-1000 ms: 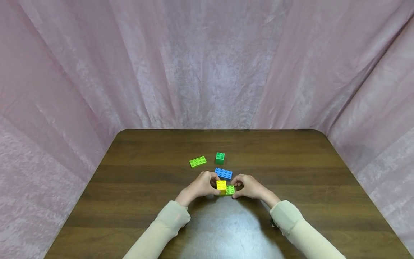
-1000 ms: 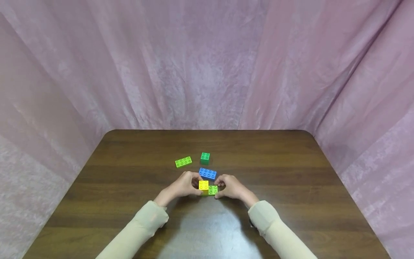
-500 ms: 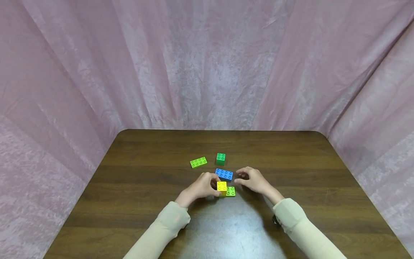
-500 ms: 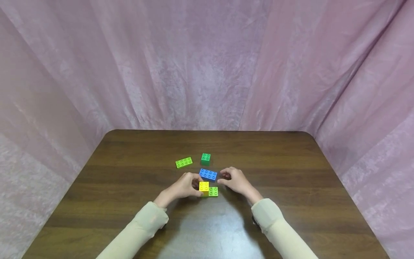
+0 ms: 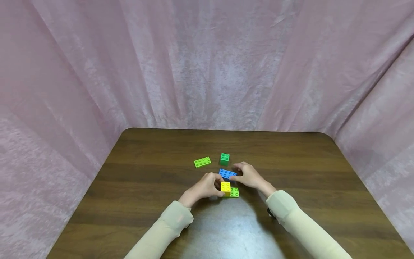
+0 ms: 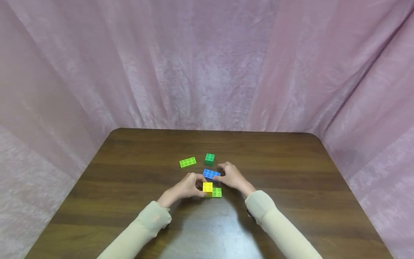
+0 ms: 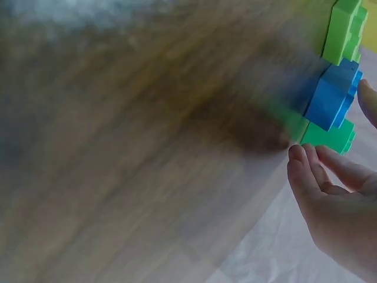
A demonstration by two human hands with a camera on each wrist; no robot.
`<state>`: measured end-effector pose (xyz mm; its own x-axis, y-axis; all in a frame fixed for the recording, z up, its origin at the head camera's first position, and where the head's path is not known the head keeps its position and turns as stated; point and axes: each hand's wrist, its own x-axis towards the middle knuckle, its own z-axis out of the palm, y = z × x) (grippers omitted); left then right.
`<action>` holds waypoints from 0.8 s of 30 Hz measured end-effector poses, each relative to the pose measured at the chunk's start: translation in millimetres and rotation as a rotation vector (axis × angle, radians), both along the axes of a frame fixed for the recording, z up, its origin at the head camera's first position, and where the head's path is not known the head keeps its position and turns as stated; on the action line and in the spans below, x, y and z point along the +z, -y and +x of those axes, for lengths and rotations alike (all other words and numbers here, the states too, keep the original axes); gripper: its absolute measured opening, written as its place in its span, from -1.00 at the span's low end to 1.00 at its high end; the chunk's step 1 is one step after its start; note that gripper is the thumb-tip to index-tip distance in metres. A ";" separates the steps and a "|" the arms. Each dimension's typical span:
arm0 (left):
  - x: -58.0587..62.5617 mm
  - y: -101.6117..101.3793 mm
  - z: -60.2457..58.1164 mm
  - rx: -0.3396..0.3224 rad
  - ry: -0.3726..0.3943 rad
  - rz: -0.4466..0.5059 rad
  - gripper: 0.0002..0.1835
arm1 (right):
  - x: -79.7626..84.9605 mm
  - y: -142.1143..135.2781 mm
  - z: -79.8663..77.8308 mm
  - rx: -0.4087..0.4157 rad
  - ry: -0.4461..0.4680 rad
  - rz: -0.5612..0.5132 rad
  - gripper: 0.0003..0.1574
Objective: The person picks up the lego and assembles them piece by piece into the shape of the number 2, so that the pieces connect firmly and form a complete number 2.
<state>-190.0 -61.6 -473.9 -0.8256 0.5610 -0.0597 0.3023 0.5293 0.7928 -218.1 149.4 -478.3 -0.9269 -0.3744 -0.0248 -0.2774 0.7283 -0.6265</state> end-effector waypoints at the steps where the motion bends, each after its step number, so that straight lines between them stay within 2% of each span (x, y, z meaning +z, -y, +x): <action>1: -0.3 -0.6 -0.1 -0.001 0.003 -0.004 -0.72 | 0.2 0.7 -0.2 0.003 0.009 0.013 -0.25; 6: -1.3 -0.9 0.1 -0.005 -0.001 -0.002 -0.73 | -1.5 4.2 -2.2 0.023 0.020 0.071 -0.19; 12: 0.7 0.1 0.8 0.005 0.012 -0.006 -0.71 | -0.6 9.7 -2.8 0.051 -0.013 0.117 -0.17; 24: 1.5 0.4 0.4 -0.007 0.008 -0.001 -0.73 | -0.2 14.8 2.6 0.045 -0.057 0.181 -0.32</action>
